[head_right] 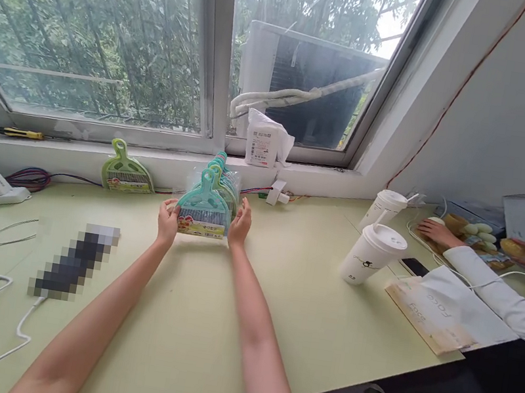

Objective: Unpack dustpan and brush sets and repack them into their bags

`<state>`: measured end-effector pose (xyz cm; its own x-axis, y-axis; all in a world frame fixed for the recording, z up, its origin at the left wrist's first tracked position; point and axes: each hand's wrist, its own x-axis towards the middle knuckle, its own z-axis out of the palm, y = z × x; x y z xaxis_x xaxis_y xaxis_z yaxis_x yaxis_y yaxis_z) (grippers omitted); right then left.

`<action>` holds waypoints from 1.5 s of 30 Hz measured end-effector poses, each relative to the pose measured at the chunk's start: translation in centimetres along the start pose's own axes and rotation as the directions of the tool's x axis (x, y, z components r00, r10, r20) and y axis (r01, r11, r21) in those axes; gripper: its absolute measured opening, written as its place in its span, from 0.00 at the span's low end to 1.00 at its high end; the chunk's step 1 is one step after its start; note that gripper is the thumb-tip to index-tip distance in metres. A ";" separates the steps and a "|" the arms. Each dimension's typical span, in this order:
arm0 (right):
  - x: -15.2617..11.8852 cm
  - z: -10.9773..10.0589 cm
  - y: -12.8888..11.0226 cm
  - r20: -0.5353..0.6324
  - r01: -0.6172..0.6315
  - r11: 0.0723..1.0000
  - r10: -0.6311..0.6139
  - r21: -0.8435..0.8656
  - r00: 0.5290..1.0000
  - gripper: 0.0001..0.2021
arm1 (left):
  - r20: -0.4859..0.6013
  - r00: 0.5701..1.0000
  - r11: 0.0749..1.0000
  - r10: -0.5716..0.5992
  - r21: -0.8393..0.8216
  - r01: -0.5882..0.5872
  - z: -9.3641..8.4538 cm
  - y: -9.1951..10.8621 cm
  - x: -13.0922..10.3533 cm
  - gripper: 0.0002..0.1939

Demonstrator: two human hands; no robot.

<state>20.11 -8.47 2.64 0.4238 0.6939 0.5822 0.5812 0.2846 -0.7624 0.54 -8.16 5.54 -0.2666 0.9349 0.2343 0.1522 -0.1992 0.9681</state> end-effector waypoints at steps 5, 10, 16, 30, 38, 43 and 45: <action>-1.0 -1.1 -0.5 0.179 0.097 0.992 -0.081 -0.080 0.981 0.26 | -0.076 0.982 0.884 -0.174 -0.452 0.121 -4.1 1.2 -0.2 0.14; -1.9 0.0 -0.5 0.508 0.397 0.885 -0.233 -0.242 0.829 0.21 | 0.113 0.979 0.728 -0.171 -0.655 0.202 -9.4 1.3 -1.4 0.14; -2.4 0.8 0.6 0.583 0.401 0.859 -0.156 -0.318 0.797 0.21 | 0.317 0.918 0.678 -0.239 -0.622 0.391 -10.3 -0.9 -4.3 0.18; -8.7 -7.2 -4.8 0.240 0.506 0.859 -0.477 -0.073 0.845 0.19 | 0.487 0.840 0.701 -0.240 -0.512 0.497 -7.4 -1.5 -8.0 0.35; -11.7 -10.0 -5.2 0.559 0.610 0.789 -0.476 -0.070 0.679 0.17 | 0.599 0.786 0.718 -0.153 -0.479 0.505 -5.2 0.2 -11.4 0.39; -11.5 -9.5 -4.4 0.576 0.267 0.964 -0.225 0.012 0.786 0.23 | 0.538 0.827 0.716 -0.161 -0.514 0.474 -5.8 0.4 -11.6 0.38; -11.3 -9.2 -4.2 0.584 0.041 0.994 -0.093 0.102 0.806 0.23 | 0.546 0.824 0.729 -0.153 -0.500 0.467 -5.8 0.5 -11.6 0.39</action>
<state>19.30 -23.60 1.93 -0.1185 0.9194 0.3752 0.5244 0.3788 -0.7626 -1.84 -20.83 3.81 0.2769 0.9609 -0.0034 -0.4894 0.1441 0.8601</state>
